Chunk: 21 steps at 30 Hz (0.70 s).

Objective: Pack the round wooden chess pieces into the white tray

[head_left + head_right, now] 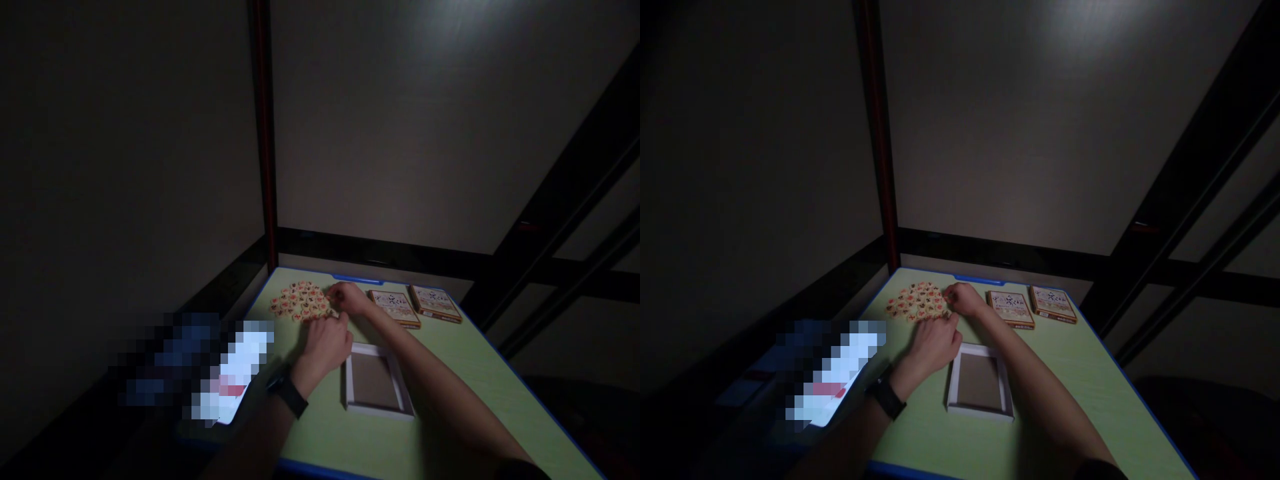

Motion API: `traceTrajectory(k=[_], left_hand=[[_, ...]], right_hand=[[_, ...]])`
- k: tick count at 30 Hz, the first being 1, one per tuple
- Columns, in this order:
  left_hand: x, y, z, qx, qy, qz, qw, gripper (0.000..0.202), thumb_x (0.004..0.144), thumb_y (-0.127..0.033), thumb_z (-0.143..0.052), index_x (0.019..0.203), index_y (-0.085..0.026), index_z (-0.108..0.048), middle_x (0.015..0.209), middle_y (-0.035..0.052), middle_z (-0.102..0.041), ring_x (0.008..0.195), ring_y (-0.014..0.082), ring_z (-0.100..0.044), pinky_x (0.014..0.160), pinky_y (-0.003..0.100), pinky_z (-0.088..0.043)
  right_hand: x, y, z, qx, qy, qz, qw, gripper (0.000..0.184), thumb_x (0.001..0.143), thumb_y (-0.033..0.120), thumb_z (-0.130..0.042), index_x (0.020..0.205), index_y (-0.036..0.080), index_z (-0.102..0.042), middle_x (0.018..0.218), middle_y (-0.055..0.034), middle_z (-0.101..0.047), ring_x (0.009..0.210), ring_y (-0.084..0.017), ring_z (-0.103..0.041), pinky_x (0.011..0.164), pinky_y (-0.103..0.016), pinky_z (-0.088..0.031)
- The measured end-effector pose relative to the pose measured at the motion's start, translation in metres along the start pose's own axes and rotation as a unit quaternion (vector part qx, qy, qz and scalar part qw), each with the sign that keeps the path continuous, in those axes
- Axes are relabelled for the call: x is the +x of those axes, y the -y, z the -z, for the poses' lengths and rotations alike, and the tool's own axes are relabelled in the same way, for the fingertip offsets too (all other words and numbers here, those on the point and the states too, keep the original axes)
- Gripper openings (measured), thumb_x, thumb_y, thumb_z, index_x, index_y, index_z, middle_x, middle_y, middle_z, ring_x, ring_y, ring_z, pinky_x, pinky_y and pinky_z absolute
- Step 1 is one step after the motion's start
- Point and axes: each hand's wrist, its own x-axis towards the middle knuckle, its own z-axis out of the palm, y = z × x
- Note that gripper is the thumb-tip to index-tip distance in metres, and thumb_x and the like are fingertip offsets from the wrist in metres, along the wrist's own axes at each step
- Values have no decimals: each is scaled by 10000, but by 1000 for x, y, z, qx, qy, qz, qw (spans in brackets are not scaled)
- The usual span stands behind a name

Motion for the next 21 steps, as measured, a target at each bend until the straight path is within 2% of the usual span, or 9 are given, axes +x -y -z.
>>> traceTrajectory(k=[5, 12, 18, 21], left_hand=[[-3, -8, -3, -26, 6, -40, 999, 296, 948, -283, -379, 1086, -178, -618, 897, 142, -742, 871, 296, -720, 758, 396, -528], [-5, -10, -6, -39, 21, -69, 997, 314, 968, -320, -361, 1141, -177, -581, 897, 129, -739, 853, 289, -721, 755, 384, -520], [-5, -9, -8, -32, 29, -78, 996, 303, 976, -311, -354, 1101, -180, -597, 911, 120, -736, 859, 278, -711, 773, 390, -523], [-5, -9, -10, -37, 33, -81, 995, 331, 993, -313, -316, 1063, -181, -611, 909, 124, -732, 877, 284, -705, 804, 413, -520]], right_hand=[[2, 1, -6, 2, 21, 6, 1000, 274, 682, 11, -609, 858, 146, -769, 812, -45, -755, 748, -170, -670, 687, -229, -457], [6, -2, 1, 11, 54, 14, 998, 272, 678, -9, -571, 781, 135, -778, 725, 0, -744, 697, -142, -673, 648, -191, -448], [38, 5, 2, -24, 50, 4, 998, 315, 737, 32, -559, 919, 142, -791, 817, -14, -768, 808, -157, -697, 715, -192, -445], [59, 11, -2, -49, 62, 3, 997, 311, 731, 44, -585, 930, 162, -793, 823, -10, -771, 822, -159, -699, 708, -186, -439]])
